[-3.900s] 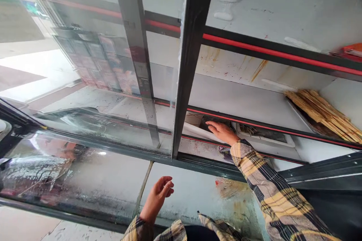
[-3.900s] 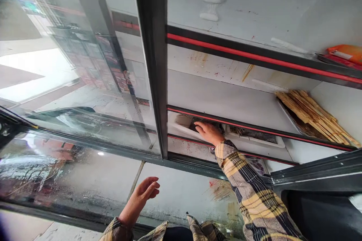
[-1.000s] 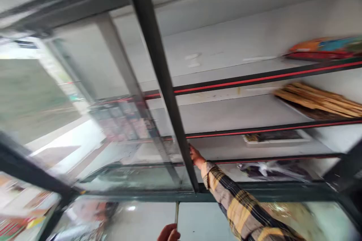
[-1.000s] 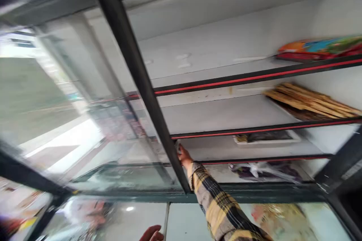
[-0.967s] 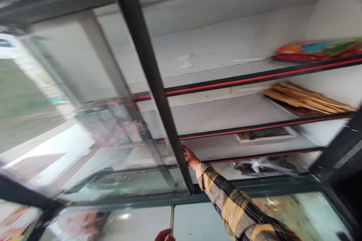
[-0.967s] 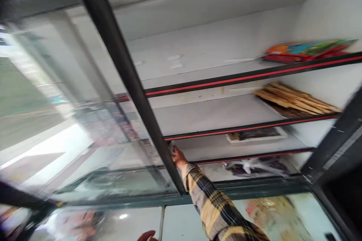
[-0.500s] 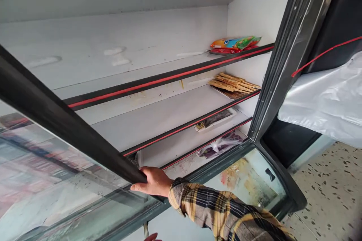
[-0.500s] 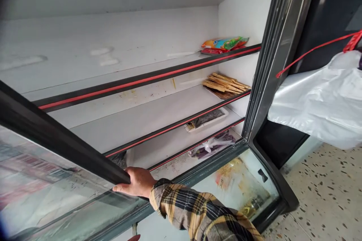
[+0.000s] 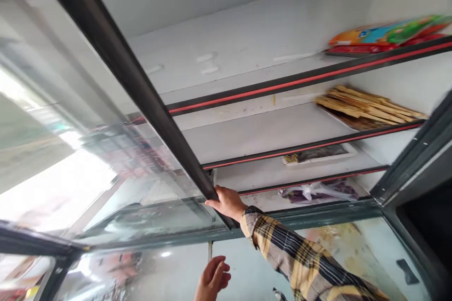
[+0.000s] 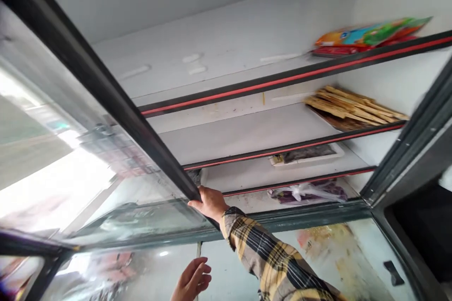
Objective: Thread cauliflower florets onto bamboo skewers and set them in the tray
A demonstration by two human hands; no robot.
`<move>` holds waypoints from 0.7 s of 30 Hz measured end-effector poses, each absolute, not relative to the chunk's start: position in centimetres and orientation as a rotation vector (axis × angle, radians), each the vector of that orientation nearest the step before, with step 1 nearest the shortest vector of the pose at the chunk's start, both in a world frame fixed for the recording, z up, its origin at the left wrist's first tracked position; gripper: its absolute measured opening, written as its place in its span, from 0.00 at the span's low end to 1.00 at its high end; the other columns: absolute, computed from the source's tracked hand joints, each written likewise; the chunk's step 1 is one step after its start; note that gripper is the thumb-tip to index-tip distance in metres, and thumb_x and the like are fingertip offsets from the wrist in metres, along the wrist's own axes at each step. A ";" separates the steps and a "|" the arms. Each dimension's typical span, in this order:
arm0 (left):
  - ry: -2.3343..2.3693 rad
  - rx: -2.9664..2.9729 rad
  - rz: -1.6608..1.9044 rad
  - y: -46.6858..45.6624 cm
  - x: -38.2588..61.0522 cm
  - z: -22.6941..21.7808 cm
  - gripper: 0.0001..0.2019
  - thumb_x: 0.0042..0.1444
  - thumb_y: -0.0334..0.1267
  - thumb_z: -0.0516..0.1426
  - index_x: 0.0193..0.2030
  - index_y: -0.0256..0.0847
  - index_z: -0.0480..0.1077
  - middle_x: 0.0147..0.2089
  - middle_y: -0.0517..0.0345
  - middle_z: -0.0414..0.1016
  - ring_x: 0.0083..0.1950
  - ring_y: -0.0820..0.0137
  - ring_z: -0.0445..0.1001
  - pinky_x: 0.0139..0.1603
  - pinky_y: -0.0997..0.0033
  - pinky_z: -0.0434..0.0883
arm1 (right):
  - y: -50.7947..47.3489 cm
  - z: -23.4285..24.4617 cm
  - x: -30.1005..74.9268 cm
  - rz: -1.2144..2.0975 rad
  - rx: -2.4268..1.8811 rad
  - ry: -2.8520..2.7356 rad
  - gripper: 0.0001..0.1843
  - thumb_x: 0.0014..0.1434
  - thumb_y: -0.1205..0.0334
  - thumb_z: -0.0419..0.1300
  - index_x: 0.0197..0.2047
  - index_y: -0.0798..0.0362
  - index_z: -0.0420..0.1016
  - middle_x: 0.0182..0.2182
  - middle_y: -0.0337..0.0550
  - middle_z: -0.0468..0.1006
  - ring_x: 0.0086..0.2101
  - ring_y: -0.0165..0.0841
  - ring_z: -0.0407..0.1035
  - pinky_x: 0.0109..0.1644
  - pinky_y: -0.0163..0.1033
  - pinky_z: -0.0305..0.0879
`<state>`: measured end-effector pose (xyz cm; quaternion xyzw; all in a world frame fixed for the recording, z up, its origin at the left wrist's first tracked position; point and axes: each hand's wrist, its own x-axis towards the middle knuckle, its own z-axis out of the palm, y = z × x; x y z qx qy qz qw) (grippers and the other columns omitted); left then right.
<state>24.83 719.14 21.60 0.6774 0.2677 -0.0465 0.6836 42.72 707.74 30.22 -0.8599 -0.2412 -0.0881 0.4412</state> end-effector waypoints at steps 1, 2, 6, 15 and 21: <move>0.601 1.515 -0.102 719.2 24.8 21.3 0.32 0.33 0.64 0.64 0.36 0.38 0.73 0.28 0.57 0.74 0.27 0.73 0.72 0.29 0.74 0.67 | 707.8 30.1 42.7 -0.210 -2.129 -0.603 0.20 0.55 0.44 0.60 0.44 0.50 0.72 0.35 0.46 0.81 0.36 0.41 0.75 0.38 0.39 0.66; 0.599 1.508 -0.104 719.3 24.7 21.0 0.31 0.34 0.64 0.64 0.36 0.38 0.72 0.28 0.57 0.74 0.26 0.74 0.71 0.28 0.74 0.66 | 707.7 30.0 42.7 -0.203 -2.123 -0.606 0.20 0.56 0.45 0.60 0.44 0.51 0.72 0.36 0.47 0.81 0.37 0.42 0.75 0.39 0.39 0.66; 0.581 1.487 -0.140 719.9 24.6 20.0 0.28 0.38 0.61 0.63 0.36 0.38 0.70 0.28 0.59 0.72 0.25 0.76 0.70 0.26 0.76 0.63 | 707.4 30.1 42.4 -0.171 -2.063 -0.618 0.18 0.56 0.47 0.60 0.43 0.52 0.73 0.36 0.48 0.81 0.37 0.41 0.75 0.40 0.39 0.67; 0.637 1.445 -0.114 720.3 22.9 20.0 0.13 0.45 0.44 0.58 0.33 0.37 0.66 0.24 0.61 0.70 0.21 0.76 0.70 0.21 0.76 0.59 | 705.2 29.3 44.5 0.083 -1.727 -0.669 0.33 0.56 0.35 0.49 0.48 0.53 0.74 0.42 0.55 0.81 0.41 0.45 0.76 0.38 0.45 0.73; 0.701 1.400 -0.056 722.2 21.0 18.3 0.17 0.42 0.49 0.60 0.33 0.37 0.65 0.23 0.62 0.70 0.20 0.76 0.70 0.19 0.76 0.58 | 705.2 28.5 45.0 0.366 -1.606 -0.630 0.27 0.55 0.36 0.55 0.45 0.49 0.78 0.45 0.53 0.80 0.42 0.44 0.74 0.41 0.43 0.72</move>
